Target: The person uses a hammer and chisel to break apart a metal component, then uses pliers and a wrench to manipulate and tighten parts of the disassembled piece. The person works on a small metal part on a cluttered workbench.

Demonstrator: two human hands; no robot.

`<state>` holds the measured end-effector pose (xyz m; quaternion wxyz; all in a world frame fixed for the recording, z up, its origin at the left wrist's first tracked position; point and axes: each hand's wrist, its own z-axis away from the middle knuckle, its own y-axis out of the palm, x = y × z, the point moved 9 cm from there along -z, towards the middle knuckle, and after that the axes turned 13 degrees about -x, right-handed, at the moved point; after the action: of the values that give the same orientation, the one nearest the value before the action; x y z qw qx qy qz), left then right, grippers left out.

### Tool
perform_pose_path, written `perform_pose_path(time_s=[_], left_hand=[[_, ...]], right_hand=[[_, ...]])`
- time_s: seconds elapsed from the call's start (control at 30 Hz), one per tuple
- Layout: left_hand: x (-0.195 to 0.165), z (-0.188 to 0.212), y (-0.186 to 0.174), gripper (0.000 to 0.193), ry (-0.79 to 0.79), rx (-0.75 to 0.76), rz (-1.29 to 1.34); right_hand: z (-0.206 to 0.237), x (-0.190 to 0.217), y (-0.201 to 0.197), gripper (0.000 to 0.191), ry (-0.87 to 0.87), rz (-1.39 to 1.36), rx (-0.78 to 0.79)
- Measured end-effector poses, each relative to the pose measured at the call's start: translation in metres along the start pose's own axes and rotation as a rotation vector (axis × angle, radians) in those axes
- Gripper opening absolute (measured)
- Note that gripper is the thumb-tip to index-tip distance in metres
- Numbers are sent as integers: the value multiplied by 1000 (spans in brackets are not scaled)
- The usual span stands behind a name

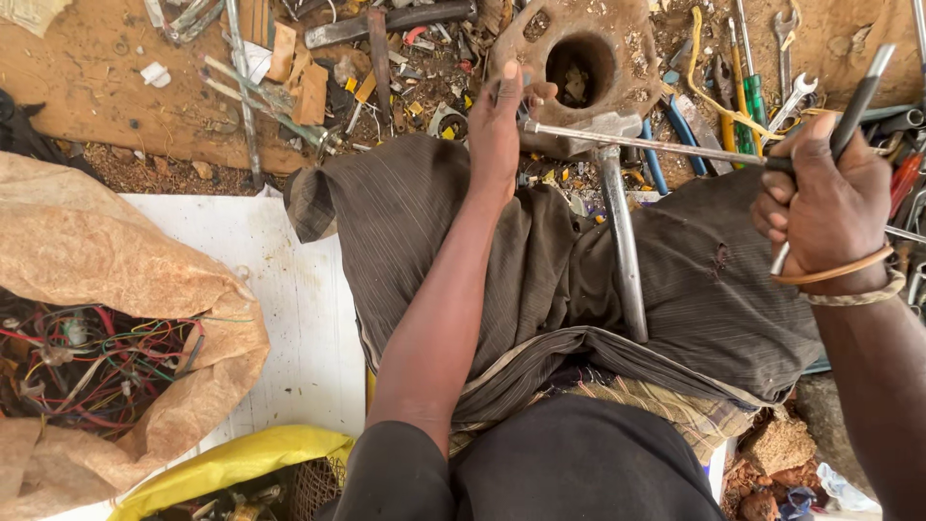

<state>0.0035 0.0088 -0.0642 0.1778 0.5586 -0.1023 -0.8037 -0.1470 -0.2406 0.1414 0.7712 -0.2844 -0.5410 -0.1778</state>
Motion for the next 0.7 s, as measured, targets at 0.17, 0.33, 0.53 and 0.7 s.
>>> perform_pose_path(time_s=[0.17, 0.33, 0.53, 0.7], left_hand=[[9, -8, -1, 36, -8, -116, -136], [-26, -9, -12, 17, 134, -151, -168], [-47, -15, -7, 19, 167, -272, -663], [-41, -18, -15, 26, 51, -341, -481]], right_hand=[[-4, 31, 5, 39, -266, 253, 38], [-7, 51, 3, 42, -476, 518, 24], [-22, 51, -5, 38, -551, 666, 41], [-28, 56, 3, 39, -549, 646, 51]])
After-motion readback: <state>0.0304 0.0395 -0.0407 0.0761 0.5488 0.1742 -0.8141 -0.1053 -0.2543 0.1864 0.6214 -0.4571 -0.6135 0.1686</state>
